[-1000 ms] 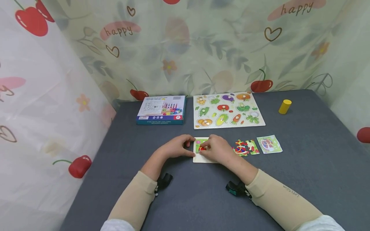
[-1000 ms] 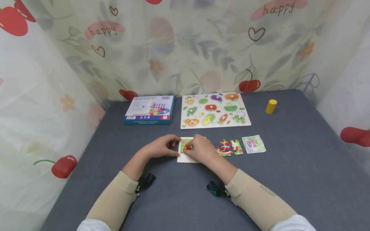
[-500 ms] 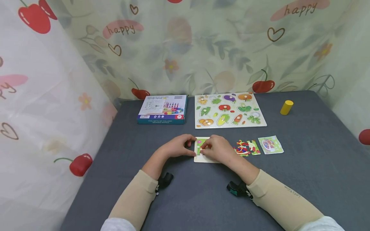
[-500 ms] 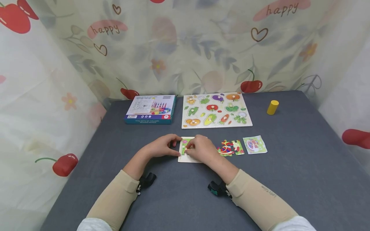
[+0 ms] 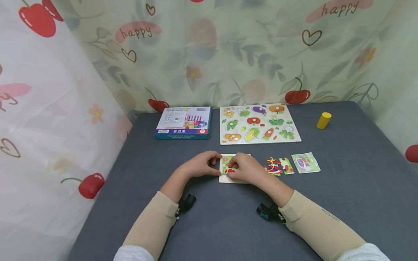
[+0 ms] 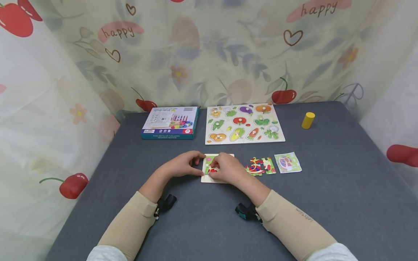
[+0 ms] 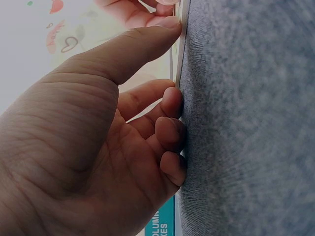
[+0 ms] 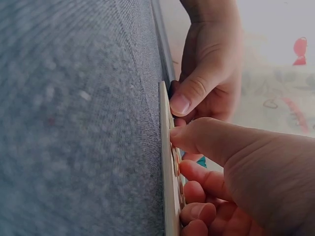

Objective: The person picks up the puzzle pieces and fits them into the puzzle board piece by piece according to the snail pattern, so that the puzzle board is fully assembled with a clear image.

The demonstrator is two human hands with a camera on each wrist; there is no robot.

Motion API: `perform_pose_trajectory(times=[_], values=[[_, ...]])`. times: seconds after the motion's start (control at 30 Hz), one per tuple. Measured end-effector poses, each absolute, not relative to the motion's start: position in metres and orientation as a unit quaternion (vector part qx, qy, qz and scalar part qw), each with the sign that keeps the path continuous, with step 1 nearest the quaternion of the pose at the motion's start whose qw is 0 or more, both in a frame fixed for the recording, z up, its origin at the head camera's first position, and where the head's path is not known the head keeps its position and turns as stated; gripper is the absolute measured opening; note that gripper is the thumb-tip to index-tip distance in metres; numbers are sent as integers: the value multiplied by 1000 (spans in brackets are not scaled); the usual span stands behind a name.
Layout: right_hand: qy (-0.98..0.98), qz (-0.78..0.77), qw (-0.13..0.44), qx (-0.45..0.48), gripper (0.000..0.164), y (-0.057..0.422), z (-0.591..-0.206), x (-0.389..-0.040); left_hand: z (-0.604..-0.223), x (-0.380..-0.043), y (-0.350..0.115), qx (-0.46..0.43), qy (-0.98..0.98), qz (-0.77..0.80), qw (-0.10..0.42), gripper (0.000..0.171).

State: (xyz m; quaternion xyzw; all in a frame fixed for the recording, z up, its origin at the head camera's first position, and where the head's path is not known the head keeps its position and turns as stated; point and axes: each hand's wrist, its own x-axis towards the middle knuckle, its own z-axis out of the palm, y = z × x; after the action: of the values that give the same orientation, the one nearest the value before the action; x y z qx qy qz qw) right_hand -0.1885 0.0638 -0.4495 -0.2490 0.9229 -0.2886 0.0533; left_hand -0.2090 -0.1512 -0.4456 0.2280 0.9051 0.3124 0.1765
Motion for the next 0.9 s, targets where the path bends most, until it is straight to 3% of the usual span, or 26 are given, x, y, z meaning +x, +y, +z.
perform_pose_trajectory(times=[0.9], values=[[929,-293,77,-213,30,65,-450,-194,-446,-209,-151,227,906,311,176,58]])
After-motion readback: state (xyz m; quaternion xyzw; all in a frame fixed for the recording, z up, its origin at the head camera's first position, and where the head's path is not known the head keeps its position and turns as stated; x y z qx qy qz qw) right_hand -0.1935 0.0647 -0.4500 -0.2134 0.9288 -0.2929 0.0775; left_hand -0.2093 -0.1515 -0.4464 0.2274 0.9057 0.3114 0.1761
